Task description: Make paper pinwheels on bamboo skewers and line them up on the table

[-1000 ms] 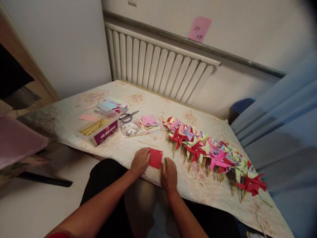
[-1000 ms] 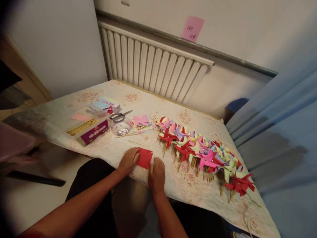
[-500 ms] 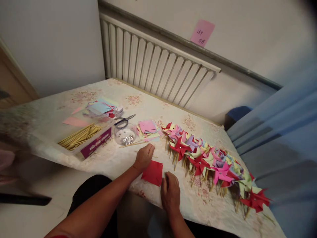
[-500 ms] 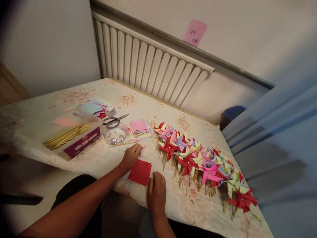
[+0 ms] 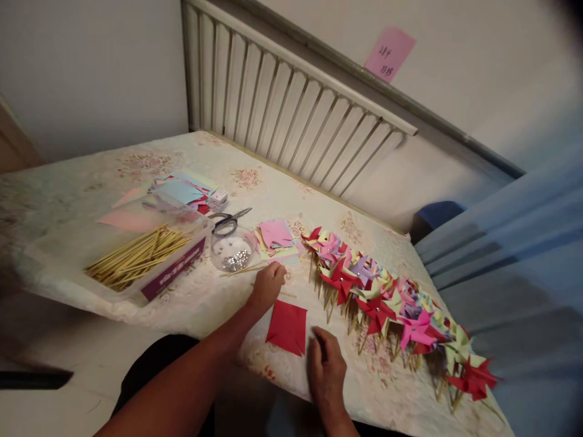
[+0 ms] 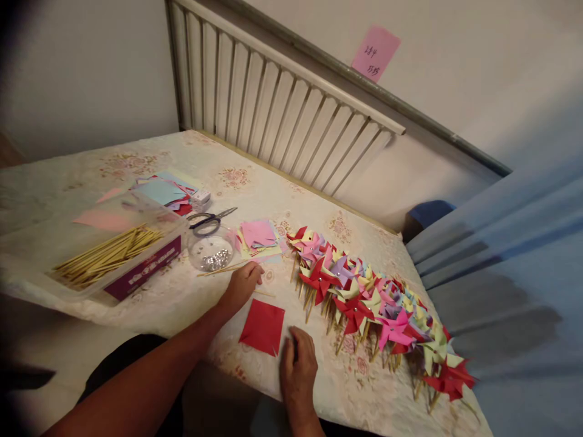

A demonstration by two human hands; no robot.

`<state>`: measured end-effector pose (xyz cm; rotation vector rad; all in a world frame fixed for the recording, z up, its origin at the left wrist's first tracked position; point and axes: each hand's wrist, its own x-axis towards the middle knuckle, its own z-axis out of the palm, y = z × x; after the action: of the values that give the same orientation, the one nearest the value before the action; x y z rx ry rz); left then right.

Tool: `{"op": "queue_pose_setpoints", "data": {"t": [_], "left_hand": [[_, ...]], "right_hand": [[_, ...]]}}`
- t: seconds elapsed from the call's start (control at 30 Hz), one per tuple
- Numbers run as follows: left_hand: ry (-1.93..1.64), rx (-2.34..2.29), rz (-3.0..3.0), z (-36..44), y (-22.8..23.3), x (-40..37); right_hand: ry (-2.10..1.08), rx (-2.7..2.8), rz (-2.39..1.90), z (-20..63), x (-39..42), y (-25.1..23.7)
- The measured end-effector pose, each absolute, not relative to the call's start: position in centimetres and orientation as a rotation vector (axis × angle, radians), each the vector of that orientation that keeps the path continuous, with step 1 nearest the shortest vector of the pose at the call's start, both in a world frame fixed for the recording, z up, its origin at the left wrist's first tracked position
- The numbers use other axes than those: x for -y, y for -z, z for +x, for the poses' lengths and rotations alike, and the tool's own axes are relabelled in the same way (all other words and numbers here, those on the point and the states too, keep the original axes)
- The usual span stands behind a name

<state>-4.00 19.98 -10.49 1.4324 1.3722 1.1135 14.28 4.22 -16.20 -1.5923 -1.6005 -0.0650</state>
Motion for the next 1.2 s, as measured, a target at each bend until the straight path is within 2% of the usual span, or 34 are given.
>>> {"op": "queue_pose_setpoints", "data": {"t": [0.13, 0.33, 0.57, 0.73, 0.93, 1.03, 1.2], "left_hand": [[-1.109, -1.328, 1.380, -3.9, 11.1, -20.3], [-1.075, -1.279, 1.242, -3.7, 12.1, -20.9], [-1.024, -1.290, 1.188, -3.7, 12.1, -21.6], [-0.990, -1.310, 1.118, -3.6, 11.9, -21.7], [-0.997, -1.260, 1.047, -3.5, 12.0, -21.8], [-1.032, -1.209, 1.031, -3.6, 12.1, -21.8], [-1.085, -1.129, 0.895, -3.8, 11.5, -21.6]], "right_hand": [[0.159, 1.631, -1.441, 13.5, -7.1, 12.7], [0.088, 1.678, -1.414, 10.0, -17.5, 7.5], [0.116, 2.072, -1.565, 6.9, -26.3, 8.3], [0.223, 2.189, -1.685, 5.8, -28.5, 9.4], [0.177, 2.189, -1.742, 5.3, -29.9, 8.9], [0.084, 2.014, -1.625, 5.5, -30.2, 7.8], [-0.249, 1.610, -1.423, 6.6, -29.7, 5.0]]}}
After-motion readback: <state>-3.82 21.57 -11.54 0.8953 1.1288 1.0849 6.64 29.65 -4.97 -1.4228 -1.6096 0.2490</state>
